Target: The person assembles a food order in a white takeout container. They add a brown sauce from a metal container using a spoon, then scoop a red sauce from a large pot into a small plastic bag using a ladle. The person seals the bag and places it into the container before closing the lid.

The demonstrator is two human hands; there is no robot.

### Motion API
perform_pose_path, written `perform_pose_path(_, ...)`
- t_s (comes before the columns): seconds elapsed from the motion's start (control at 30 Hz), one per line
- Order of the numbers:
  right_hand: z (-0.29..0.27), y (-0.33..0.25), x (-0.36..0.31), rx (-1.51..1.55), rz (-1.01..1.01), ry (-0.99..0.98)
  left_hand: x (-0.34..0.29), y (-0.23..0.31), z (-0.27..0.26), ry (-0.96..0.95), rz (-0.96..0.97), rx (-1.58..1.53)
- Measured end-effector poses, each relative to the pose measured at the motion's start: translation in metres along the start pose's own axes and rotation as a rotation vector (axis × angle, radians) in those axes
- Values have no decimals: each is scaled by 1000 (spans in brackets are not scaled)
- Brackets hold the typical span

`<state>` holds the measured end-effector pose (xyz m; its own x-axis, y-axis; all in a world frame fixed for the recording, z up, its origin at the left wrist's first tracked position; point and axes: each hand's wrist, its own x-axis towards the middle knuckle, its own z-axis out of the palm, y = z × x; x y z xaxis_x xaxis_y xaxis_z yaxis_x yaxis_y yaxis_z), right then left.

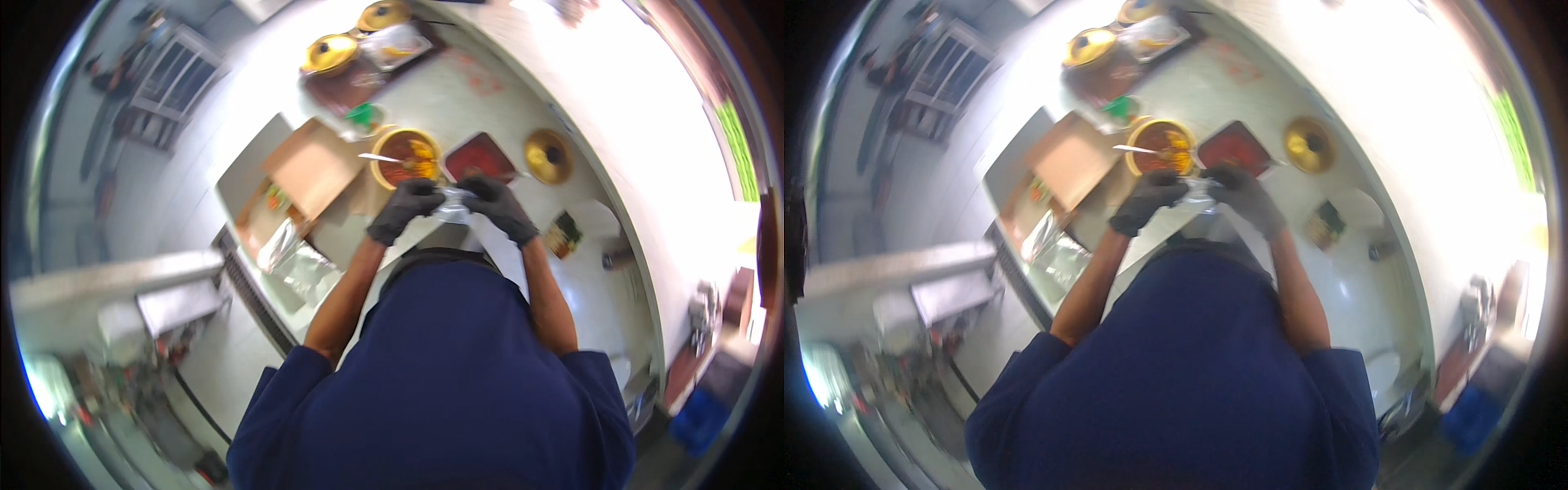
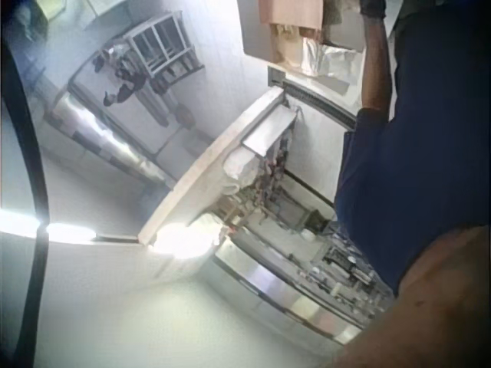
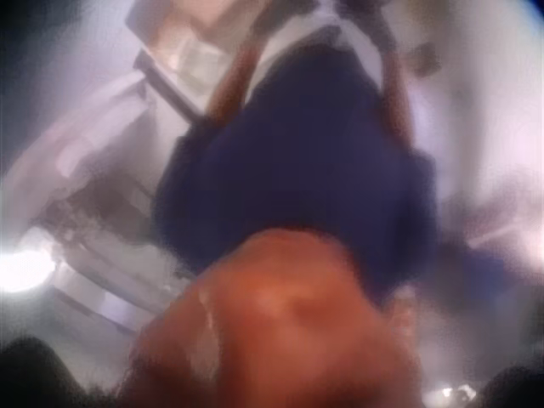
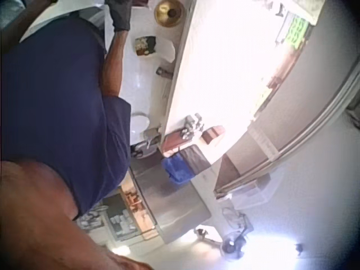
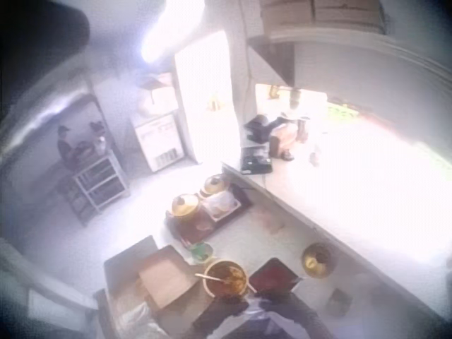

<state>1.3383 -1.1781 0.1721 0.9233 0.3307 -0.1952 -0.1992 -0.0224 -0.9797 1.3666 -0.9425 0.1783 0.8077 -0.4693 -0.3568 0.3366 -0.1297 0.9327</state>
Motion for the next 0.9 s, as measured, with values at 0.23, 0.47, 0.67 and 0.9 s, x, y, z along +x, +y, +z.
perform_pose_path(0.23,-22,12,7,-228,-48,-42,-14,-7,0,99,-29,-54)
perform_pose_path(0.47,-46,-5,14,-177,79,-208,-29,-26,-28,325,17,-180)
perform_pose_path(0.67,-50,-1,21,-41,147,-59,-18,-33,-33,449,-82,-178)
perform_pose_path(0.9,-34,-7,25,-45,96,38,-6,-49,-38,466,-39,-284)
